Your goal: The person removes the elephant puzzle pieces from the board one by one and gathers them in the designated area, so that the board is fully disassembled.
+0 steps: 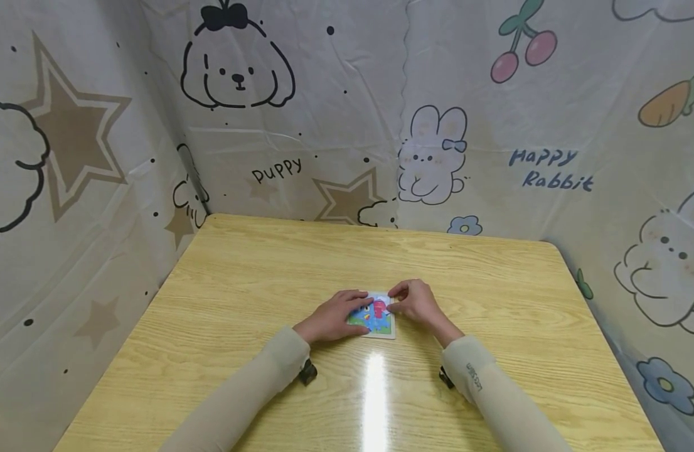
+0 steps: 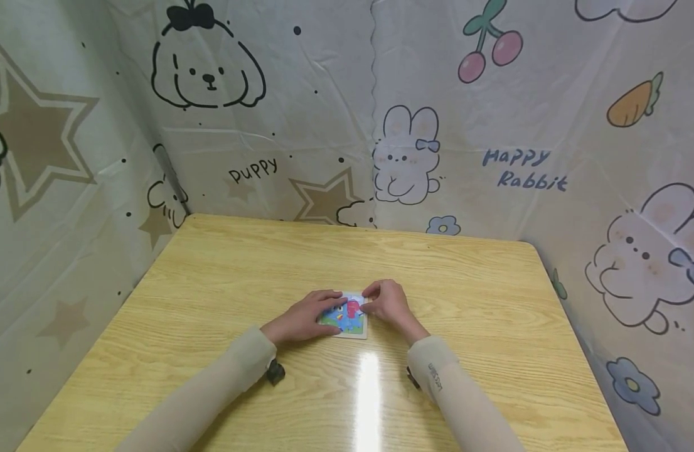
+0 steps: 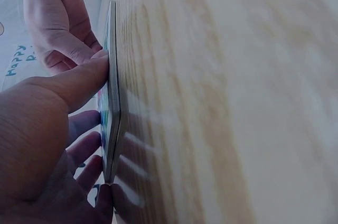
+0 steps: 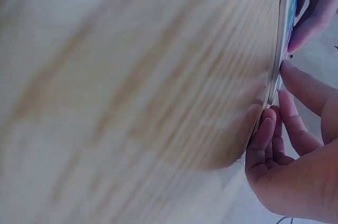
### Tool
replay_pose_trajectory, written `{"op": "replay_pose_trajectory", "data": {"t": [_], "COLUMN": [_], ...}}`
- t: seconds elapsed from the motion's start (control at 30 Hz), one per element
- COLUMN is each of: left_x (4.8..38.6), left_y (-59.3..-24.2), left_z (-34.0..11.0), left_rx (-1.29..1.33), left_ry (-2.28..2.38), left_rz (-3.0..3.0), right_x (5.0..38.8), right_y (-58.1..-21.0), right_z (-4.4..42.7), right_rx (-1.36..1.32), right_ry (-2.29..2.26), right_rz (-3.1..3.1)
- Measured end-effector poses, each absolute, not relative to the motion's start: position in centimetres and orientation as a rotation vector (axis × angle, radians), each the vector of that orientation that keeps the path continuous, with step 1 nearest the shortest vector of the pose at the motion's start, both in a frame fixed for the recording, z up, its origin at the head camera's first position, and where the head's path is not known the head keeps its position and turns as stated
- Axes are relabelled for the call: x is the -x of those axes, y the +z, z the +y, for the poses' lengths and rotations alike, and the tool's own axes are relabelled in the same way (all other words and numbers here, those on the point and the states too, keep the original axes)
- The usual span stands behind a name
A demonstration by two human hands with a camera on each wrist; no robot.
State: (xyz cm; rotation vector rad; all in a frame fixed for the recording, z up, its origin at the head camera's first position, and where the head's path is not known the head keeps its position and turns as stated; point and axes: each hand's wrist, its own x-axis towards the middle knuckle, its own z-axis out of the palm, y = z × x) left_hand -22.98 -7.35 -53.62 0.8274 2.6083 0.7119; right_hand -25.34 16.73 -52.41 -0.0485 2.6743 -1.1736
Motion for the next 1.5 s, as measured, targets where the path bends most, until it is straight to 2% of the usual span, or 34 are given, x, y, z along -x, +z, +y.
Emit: {"op": "replay_pose_trajectory", "data": {"t": [0.6, 1.5], "left_x": [23.25, 23.29], "left_y": [-54.04, -54.27], "left_z": [-7.43, -7.51], "left_rx": [-0.865, -0.869], "left_ry": [0.674, 0.706], "left_rz": [2.621, 2.622], "right_x": [25.32, 25.43], "right_y": [-52.45, -52.14], "right_z": [16.97, 17.01], "right_rx": [0.148, 0.333], "right_ry": [-1.244, -1.090], "right_rz": [2.618, 2.697]}}
